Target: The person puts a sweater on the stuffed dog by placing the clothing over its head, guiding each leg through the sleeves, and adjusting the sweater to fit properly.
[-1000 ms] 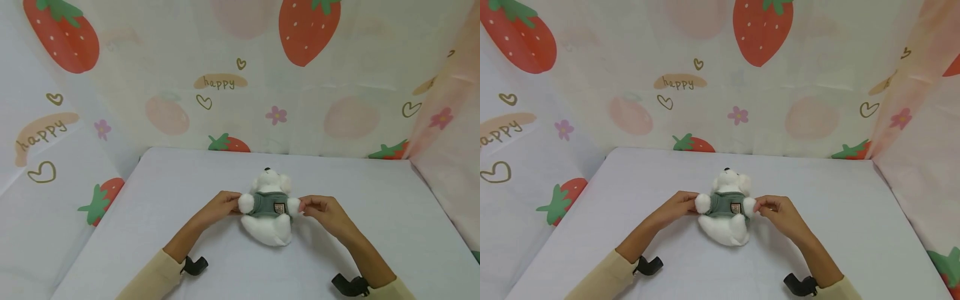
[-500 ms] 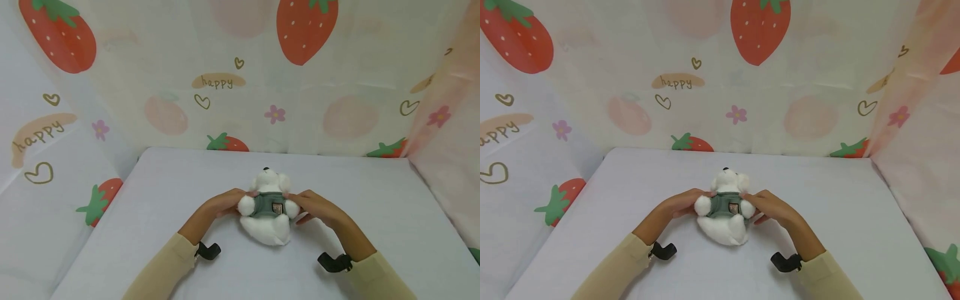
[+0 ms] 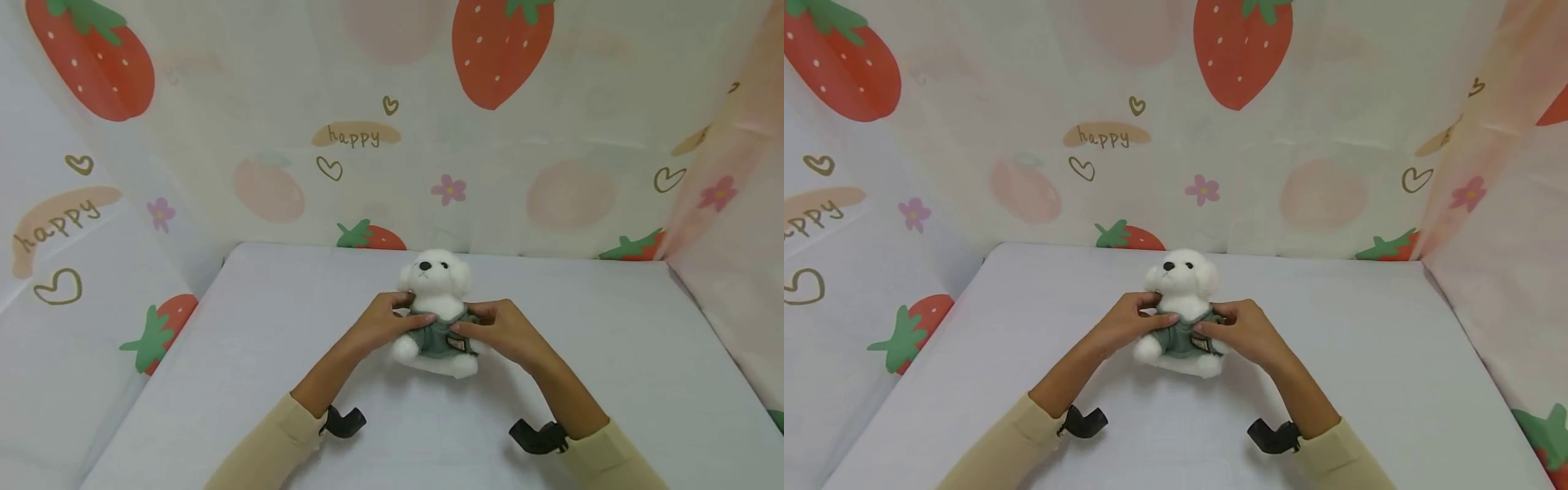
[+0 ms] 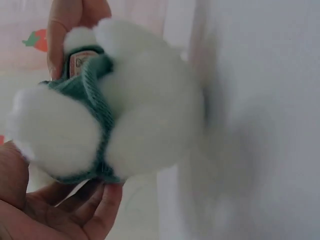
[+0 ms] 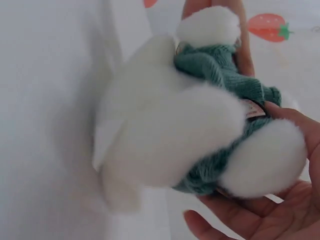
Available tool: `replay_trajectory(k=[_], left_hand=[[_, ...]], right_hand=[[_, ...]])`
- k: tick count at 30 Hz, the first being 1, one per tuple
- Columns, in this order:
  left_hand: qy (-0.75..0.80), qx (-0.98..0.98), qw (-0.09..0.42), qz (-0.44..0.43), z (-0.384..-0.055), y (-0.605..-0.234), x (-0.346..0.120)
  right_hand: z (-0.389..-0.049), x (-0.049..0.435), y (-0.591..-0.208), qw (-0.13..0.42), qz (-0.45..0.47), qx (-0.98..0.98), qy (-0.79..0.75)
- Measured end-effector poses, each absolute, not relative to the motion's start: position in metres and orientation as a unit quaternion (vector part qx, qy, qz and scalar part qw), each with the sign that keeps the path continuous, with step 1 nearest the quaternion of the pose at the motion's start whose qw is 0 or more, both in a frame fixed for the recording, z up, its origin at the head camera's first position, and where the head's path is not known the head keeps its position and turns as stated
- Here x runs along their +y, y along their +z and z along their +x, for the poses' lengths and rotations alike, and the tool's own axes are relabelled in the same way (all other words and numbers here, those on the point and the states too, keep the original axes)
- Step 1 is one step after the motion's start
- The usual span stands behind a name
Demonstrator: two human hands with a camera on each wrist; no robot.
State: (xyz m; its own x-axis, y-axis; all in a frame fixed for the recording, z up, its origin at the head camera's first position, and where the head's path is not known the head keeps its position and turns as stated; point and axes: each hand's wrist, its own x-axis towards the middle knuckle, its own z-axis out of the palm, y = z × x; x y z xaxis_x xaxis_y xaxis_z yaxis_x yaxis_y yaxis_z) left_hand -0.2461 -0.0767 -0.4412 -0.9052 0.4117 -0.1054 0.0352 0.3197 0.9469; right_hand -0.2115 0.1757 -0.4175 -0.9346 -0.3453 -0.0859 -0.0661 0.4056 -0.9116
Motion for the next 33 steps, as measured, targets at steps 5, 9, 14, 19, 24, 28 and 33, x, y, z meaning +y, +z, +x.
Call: replay_trajectory(k=[5, 9, 14, 19, 24, 28, 33], left_hand=[[0.564, 0.804, 0.090, 0.167, -0.242, -0.441, -0.074], [0.558, 0.809, 0.048, 0.179, -0.241, -0.446, -0.071], [0.529, 0.822, 0.030, 0.211, -0.237, -0.459, -0.072], [0.491, 0.830, 0.028, 0.262, -0.230, -0.467, -0.081], [0.472, 0.823, 0.084, 0.306, -0.226, -0.471, -0.098], [0.484, 0.806, 0.132, 0.315, -0.231, -0.470, -0.113], [0.527, 0.794, 0.126, 0.275, -0.244, -0.472, -0.112]], right_hand=[[-0.213, 0.175, -0.423, 0.064, -0.133, 0.830, -0.538], [-0.214, 0.176, -0.432, 0.023, -0.142, 0.834, -0.533], [-0.209, 0.177, -0.446, 0.014, -0.154, 0.844, -0.513], [-0.201, 0.182, -0.455, 0.026, -0.186, 0.857, -0.481], [-0.196, 0.190, -0.462, 0.070, -0.223, 0.852, -0.468], [-0.198, 0.199, -0.464, 0.102, -0.235, 0.850, -0.460], [-0.202, 0.197, -0.462, 0.071, -0.199, 0.860, -0.464]])
